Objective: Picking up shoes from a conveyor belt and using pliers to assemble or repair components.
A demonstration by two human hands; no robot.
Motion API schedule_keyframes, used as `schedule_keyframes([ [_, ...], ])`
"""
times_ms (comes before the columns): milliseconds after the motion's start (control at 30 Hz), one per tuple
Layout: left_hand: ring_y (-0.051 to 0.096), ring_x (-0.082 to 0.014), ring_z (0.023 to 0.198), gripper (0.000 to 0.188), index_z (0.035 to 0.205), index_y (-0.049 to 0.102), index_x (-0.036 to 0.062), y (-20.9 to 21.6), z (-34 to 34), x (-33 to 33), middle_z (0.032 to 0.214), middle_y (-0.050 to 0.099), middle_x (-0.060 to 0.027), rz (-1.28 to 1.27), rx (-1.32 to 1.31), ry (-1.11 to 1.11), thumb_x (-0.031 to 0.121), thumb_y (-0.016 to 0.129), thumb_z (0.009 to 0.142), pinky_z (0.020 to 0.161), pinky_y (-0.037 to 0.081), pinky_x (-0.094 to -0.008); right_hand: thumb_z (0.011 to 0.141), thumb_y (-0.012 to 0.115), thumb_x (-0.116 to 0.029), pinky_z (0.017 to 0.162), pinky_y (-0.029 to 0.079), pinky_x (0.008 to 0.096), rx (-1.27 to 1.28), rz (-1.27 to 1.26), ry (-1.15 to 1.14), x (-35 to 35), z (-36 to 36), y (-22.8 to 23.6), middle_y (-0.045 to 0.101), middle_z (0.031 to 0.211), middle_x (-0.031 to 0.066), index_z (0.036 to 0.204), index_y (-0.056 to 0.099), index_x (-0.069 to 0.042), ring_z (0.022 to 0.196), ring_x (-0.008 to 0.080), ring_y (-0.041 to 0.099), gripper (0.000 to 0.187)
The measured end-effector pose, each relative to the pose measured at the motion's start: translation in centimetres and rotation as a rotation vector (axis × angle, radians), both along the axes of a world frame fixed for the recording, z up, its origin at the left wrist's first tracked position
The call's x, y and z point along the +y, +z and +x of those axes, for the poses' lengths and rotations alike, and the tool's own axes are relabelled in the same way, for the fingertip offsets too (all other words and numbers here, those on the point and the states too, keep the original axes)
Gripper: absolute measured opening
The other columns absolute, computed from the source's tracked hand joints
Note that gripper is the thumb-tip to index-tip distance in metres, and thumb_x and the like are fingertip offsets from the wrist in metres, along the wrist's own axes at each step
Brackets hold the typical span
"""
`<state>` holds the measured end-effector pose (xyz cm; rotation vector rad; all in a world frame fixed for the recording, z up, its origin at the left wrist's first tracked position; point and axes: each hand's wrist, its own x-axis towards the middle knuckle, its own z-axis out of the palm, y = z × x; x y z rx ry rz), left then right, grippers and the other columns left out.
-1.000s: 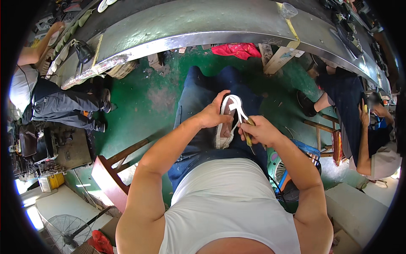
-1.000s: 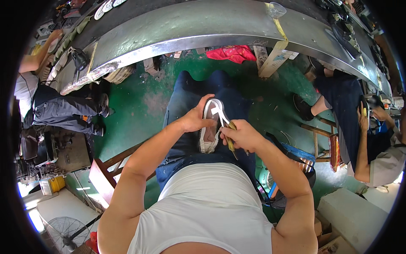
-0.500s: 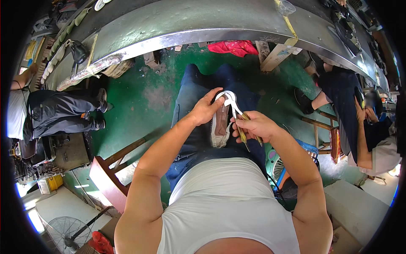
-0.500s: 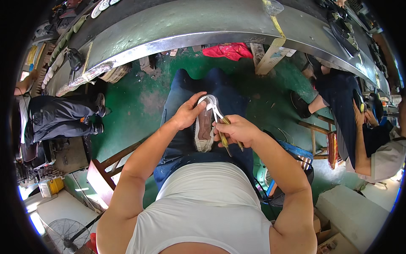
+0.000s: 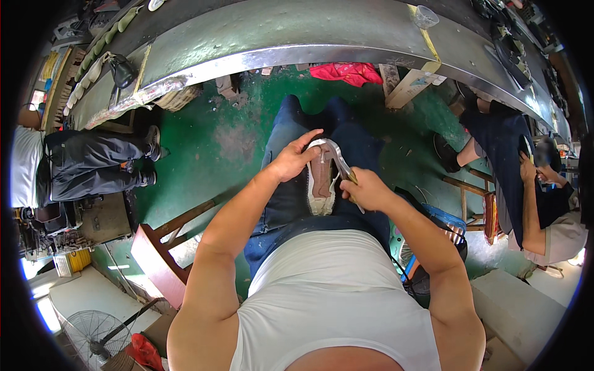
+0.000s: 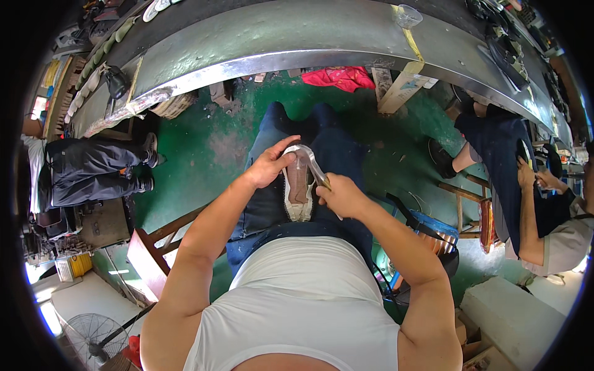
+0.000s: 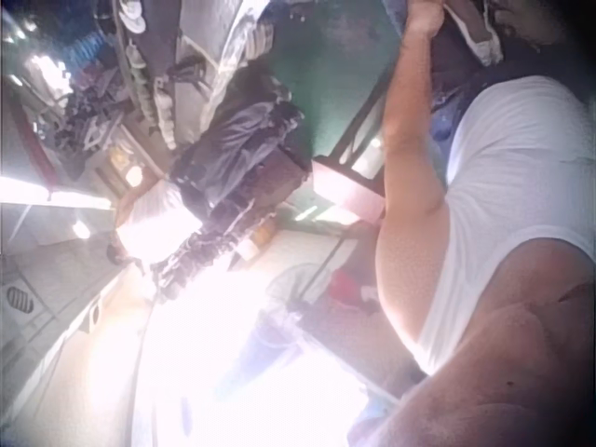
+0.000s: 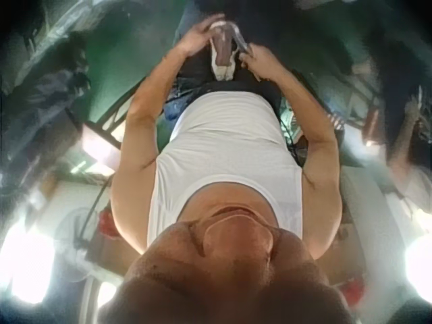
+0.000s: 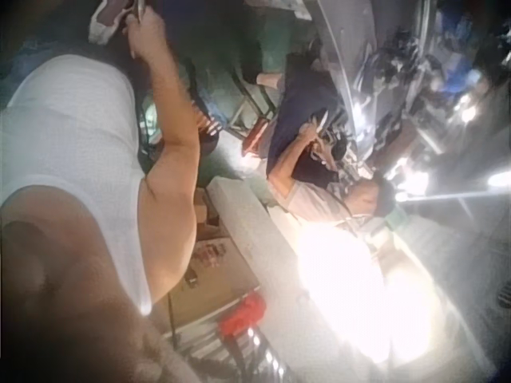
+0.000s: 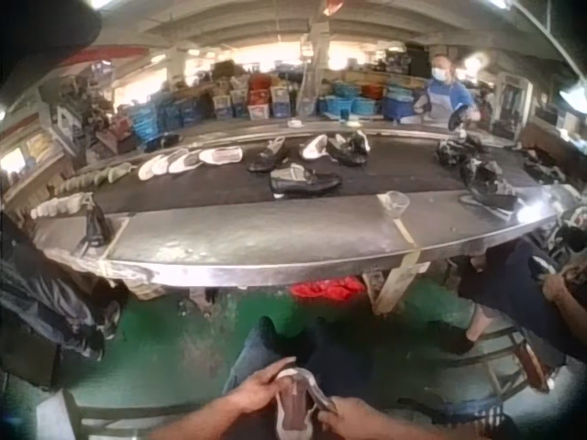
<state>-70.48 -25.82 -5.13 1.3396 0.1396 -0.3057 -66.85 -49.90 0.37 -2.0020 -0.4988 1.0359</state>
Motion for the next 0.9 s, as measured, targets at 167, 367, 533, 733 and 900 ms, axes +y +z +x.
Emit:
schedule_keyframes([
  [167, 0.056, -0.0122, 0.108, 0.054, 0.147, 0.042, 0.0102, 2.8, -1.0, -1.2, 0.120, 0.061, -0.0040, -0.184, 0.115, 0.073, 0.015, 0.063, 0.097, 0.095, 0.045, -0.0279, 0.093, 0.056, -0.011, 0.075, 0.053, 0.0503, -0.525, -0.108, 0.156, -1.2, -2.8, 1.5, 0.063, 0.090, 0.0284, 0.097, 0.049, 0.006, 0.081, 0.0459, 0.066, 0.019],
  [367, 0.056, -0.0160, 0.111, 0.061, 0.145, 0.042, 0.0044, 2.3, -0.5, -2.6, 0.125, 0.058, -0.0079, -0.204, 0.138, 0.281, 0.018, 0.070, 0.093, 0.097, 0.045, -0.0317, 0.090, 0.061, -0.009, 0.070, 0.052, 0.0443, -0.363, -0.111, 0.181, -2.0, -2.3, 3.1, 0.064, 0.090, 0.0205, 0.101, 0.054, 0.003, 0.079, 0.0364, 0.068, 0.017],
  [533, 0.051, -0.0263, 0.127, 0.076, 0.147, 0.034, 0.0031, 8.6, -3.8, -0.9, 0.141, 0.048, -0.0162, 0.242, -0.464, 0.268, 0.012, 0.077, 0.085, 0.109, 0.040, -0.0380, 0.089, 0.066, -0.010, 0.068, 0.048, 0.0306, -0.313, 0.334, 0.043, -4.9, -2.3, 7.2, 0.062, 0.085, 0.0070, 0.108, 0.065, -0.003, 0.071, 0.0188, 0.058, 0.020],
  [733, 0.042, -0.0469, 0.135, 0.104, 0.150, 0.029, 0.0037, 11.5, -6.9, 0.3, 0.147, 0.040, -0.0279, 0.691, -0.926, -0.008, 0.015, 0.089, 0.066, 0.114, 0.028, -0.0592, 0.094, 0.062, -0.012, 0.077, 0.050, 0.0312, -0.344, 0.698, -0.157, 1.8, -1.4, 5.4, 0.065, 0.102, 0.0096, 0.112, 0.054, -0.002, 0.084, 0.0176, 0.062, 0.022],
  [900, 0.036, -0.0506, 0.138, 0.110, 0.153, 0.022, 0.0035, 8.3, -8.8, -0.5, 0.150, 0.034, -0.0295, 0.734, -0.953, 0.069, 0.018, 0.089, 0.067, 0.114, 0.027, -0.0612, 0.098, 0.058, -0.017, 0.093, 0.049, 0.0354, -0.349, 0.892, -0.014, 5.9, -1.8, 3.3, 0.062, 0.124, 0.0151, 0.124, 0.049, 0.000, 0.108, 0.0256, 0.063, 0.032],
])
